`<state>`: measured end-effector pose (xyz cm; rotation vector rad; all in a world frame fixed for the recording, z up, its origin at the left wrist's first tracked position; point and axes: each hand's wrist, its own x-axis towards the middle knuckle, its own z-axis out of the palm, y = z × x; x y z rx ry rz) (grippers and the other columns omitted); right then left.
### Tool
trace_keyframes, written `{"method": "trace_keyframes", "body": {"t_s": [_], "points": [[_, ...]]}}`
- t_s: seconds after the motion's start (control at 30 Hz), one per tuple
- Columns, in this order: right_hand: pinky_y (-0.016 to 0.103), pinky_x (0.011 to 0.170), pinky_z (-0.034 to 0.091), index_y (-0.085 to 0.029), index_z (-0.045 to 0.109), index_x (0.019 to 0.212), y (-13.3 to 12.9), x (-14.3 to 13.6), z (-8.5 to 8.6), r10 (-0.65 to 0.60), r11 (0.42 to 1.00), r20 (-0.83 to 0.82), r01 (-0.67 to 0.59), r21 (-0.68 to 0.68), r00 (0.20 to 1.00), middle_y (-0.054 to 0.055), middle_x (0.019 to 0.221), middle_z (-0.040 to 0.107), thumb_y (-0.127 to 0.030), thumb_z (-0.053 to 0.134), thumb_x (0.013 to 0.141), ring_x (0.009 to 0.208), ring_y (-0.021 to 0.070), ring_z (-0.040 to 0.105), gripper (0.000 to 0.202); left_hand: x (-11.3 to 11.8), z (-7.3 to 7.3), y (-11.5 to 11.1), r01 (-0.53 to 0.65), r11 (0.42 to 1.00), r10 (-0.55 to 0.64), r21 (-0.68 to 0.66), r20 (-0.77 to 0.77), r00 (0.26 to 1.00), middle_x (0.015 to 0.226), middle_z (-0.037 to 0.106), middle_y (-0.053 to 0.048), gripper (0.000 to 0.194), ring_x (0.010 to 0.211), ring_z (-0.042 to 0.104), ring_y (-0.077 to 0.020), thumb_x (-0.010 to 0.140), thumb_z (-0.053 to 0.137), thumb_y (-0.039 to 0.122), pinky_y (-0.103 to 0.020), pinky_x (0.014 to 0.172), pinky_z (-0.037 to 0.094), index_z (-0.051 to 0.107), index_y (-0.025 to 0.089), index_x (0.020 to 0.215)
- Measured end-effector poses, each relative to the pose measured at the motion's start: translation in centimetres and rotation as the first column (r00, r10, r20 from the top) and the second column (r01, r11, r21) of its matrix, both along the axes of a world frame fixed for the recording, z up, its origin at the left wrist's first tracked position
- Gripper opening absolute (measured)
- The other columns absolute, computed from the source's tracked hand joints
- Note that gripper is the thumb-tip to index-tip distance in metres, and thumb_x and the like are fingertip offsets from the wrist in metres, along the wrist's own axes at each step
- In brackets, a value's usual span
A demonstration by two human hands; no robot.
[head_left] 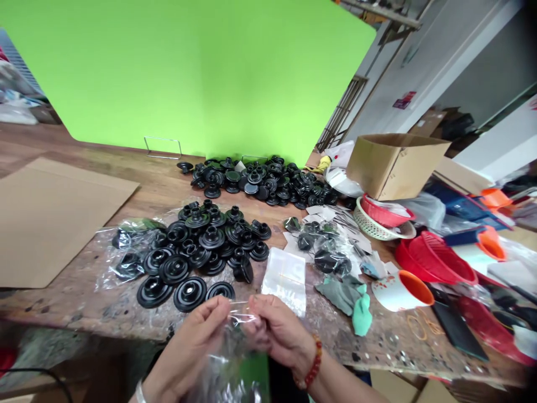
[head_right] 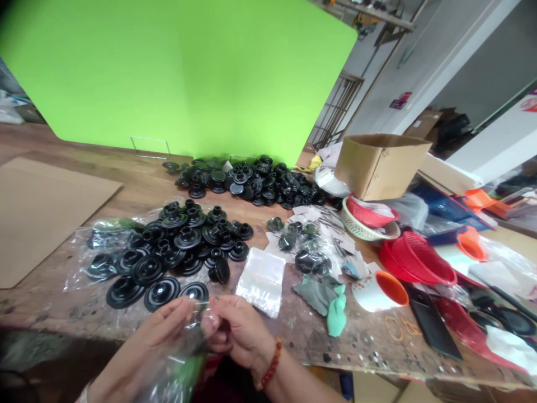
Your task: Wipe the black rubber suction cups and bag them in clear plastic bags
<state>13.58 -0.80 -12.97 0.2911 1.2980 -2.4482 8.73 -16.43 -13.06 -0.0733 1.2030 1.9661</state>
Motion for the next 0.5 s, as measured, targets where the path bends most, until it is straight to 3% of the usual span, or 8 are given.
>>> {"method": "trace_keyframes", "body": {"t_s": [0.1, 0.17, 0.2, 0.23, 0.3, 0.37, 0.43, 0.5], "points": [[0.021, 0.038, 0.018, -0.018, 0.036, 0.049, 1.2, -0.7, -0.5, 0.134, 0.989, -0.045, -0.131, 0.074, 0.990, -0.004, 0.047, 0.044, -0.053, 0.059, 0.084, 0.037, 0.0041, 0.026, 0.054, -0.4, 1.0, -1.3, 0.075, 0.989, -0.075, 0.128, -0.007, 0.997, 0.072, 0.055, 0.000, 0.036, 0.051, 0.042, -0.0071, 0.079, 0.064, 0.051, -0.019, 0.049, 0.038, 0.058, 0.017, 0.069], [0.021, 0.040, 0.022, -0.018, 0.040, 0.049, 2.0, -1.6, -0.4, 0.126, 0.946, -0.091, -0.092, 0.311, 0.988, -0.002, 0.049, 0.048, -0.056, 0.048, 0.089, 0.038, 0.0051, 0.030, 0.056, -0.8, 1.5, -2.0, 0.139, 0.988, -0.134, 0.060, -0.079, 0.988, 0.067, 0.048, 0.003, 0.035, 0.046, 0.029, -0.0044, 0.081, 0.062, 0.050, -0.016, 0.042, 0.026, 0.056, 0.017, 0.069], [0.022, 0.042, 0.025, -0.017, 0.044, 0.051, 2.3, -2.1, -0.2, 0.088, 0.884, -0.133, -0.016, 0.468, 0.987, -0.001, 0.051, 0.049, -0.056, 0.043, 0.091, 0.040, 0.0063, 0.034, 0.056, -1.1, 1.6, -2.2, 0.157, 0.987, -0.158, -0.023, -0.127, 0.979, 0.065, 0.045, 0.005, 0.033, 0.046, 0.026, -0.0045, 0.082, 0.062, 0.047, -0.015, 0.042, 0.022, 0.056, 0.018, 0.070], [0.022, 0.045, 0.029, -0.017, 0.049, 0.055, 2.5, -2.6, -0.2, 0.049, 0.771, -0.200, 0.090, 0.631, 0.979, -0.001, 0.054, 0.051, -0.054, 0.043, 0.092, 0.044, 0.0081, 0.039, 0.053, -1.3, 1.6, -2.4, 0.155, 0.982, -0.174, -0.112, -0.192, 0.966, 0.065, 0.043, 0.005, 0.030, 0.048, 0.026, -0.0052, 0.083, 0.062, 0.045, -0.015, 0.042, 0.021, 0.056, 0.018, 0.071], [0.025, 0.057, 0.040, -0.016, 0.060, 0.073, 2.7, -3.5, -0.3, 0.055, 0.416, -0.358, 0.305, 0.857, 0.932, 0.002, 0.069, 0.058, -0.046, 0.057, 0.087, 0.061, 0.0134, 0.051, 0.033, -1.8, 1.5, -2.5, 0.105, 0.956, -0.201, -0.273, -0.357, 0.912, 0.066, 0.043, 0.005, 0.024, 0.053, 0.032, -0.0075, 0.083, 0.063, 0.042, -0.016, 0.046, 0.026, 0.058, 0.020, 0.076], [0.030, 0.072, 0.045, -0.016, 0.062, 0.093, 2.6, -4.2, -0.9, 0.167, 0.094, -0.423, 0.412, 0.906, 0.891, 0.006, 0.089, 0.062, -0.032, 0.067, 0.080, 0.082, 0.0195, 0.056, 0.021, -2.1, 1.5, -2.4, 0.055, 0.927, -0.245, -0.371, -0.488, 0.838, 0.068, 0.046, 0.004, 0.019, 0.059, 0.039, -0.0098, 0.084, 0.062, 0.040, -0.018, 0.052, 0.032, 0.061, 0.021, 0.080], [0.034, 0.079, 0.045, -0.016, 0.062, 0.102, 2.5, -4.6, -1.4, 0.246, -0.059, -0.393, 0.418, 0.906, 0.886, 0.010, 0.098, 0.063, -0.021, 0.062, 0.083, 0.092, 0.0230, 0.057, 0.020, -2.0, 1.6, -2.2, 0.037, 0.905, -0.291, -0.424, -0.554, 0.780, 0.070, 0.051, 0.003, 0.017, 0.065, 0.045, -0.0121, 0.086, 0.060, 0.038, -0.021, 0.059, 0.037, 0.064, 0.021, 0.082], [0.035, 0.080, 0.045, -0.016, 0.063, 0.102, 2.8, -4.9, -1.5, 0.195, -0.045, -0.420, 0.436, 0.899, 0.886, 0.011, 0.097, 0.065, -0.016, 0.054, 0.086, 0.092, 0.0230, 0.058, 0.018, -1.8, 1.8, -1.9, 0.038, 0.892, -0.327, -0.451, -0.586, 0.742, 0.074, 0.056, 0.001, 0.017, 0.071, 0.050, -0.0144, 0.086, 0.058, 0.036, -0.023, 0.066, 0.040, 0.066, 0.022, 0.080]]}}
